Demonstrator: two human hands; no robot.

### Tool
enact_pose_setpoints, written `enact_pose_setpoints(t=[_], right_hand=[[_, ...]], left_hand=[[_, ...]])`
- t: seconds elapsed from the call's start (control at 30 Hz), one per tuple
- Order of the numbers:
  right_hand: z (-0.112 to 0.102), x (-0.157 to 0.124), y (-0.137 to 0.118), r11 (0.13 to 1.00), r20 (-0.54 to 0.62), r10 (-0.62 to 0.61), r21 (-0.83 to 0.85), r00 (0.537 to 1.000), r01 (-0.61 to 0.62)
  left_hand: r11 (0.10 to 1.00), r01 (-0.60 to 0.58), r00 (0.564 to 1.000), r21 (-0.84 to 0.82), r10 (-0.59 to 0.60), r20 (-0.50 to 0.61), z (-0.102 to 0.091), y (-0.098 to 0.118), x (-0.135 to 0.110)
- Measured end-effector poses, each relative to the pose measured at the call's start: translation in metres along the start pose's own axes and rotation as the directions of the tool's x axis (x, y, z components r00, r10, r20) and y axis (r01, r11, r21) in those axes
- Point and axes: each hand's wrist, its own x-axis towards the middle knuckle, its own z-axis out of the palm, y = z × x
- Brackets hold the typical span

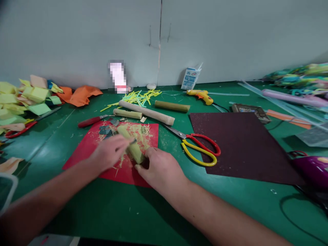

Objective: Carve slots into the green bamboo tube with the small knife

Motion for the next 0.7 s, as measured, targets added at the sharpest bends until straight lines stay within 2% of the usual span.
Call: enact_pose_setpoints(t=[0.03, 0.1, 0.17, 0.23, 0.33, 0.4, 0.5, 0.57, 0.63, 0.7], right_hand=[[0.0, 0.0, 0.0, 1.0, -0.003, 0.007, -0.004, 1.0, -0.007], [0.002, 0.0, 0.001, 1.0, 0.002, 0.015, -0.013, 1.0, -0.015], [0.002, 0.0, 0.002, 1.0, 0.012, 0.009, -0.011, 1.0, -0.009], [0.003, 0.0, 0.002, 1.0, 0.022, 0.003, -0.005, 1.0, -0.003], [0.003, 0.001, 0.002, 1.0, 0.022, 0.014, -0.002, 1.0, -0.014], [0.002, 0.001, 0.002, 1.0, 0.021, 0.019, -0.004, 1.0, -0.019], [0.002, 0.001, 0.001, 1.0, 0.026, 0.004, -0.012, 1.0, -0.004], [0.001, 0.0, 0.001, 1.0, 0.019, -0.005, -0.017, 1.0, 0.005], [0.0, 0.0, 0.001, 1.0, 0.016, -0.005, -0.016, 1.0, 0.005], [-0.001, -0.001, 0.0, 1.0, 0.022, -0.002, -0.014, 1.0, 0.002]], left_hand=[[0.999, 0.045, 0.998, 0.005, -0.044, -0.045, 0.0, 0.001, 0.0], [0.997, 0.079, 0.995, 0.009, -0.078, -0.065, 0.0, 0.003, -0.001], [1.0, -0.018, 1.0, -0.011, 0.018, 0.025, 0.001, 0.004, -0.003], [0.997, -0.048, 0.997, -0.052, 0.051, 0.062, 0.001, -0.001, -0.003], [0.996, 0.093, 0.989, -0.017, -0.094, -0.114, 0.0, -0.011, 0.0], [0.994, 0.108, 0.982, 0.015, -0.105, -0.157, 0.0, -0.009, 0.0], [1.0, -0.02, 0.998, -0.02, 0.021, 0.065, 0.001, 0.003, -0.003], [0.997, -0.046, 0.994, -0.065, 0.052, 0.098, 0.0, 0.001, -0.003], [0.996, 0.084, 0.995, -0.026, -0.085, -0.046, -0.004, -0.013, 0.002], [0.984, 0.176, 0.972, -0.001, -0.174, -0.156, -0.007, -0.026, 0.006]])
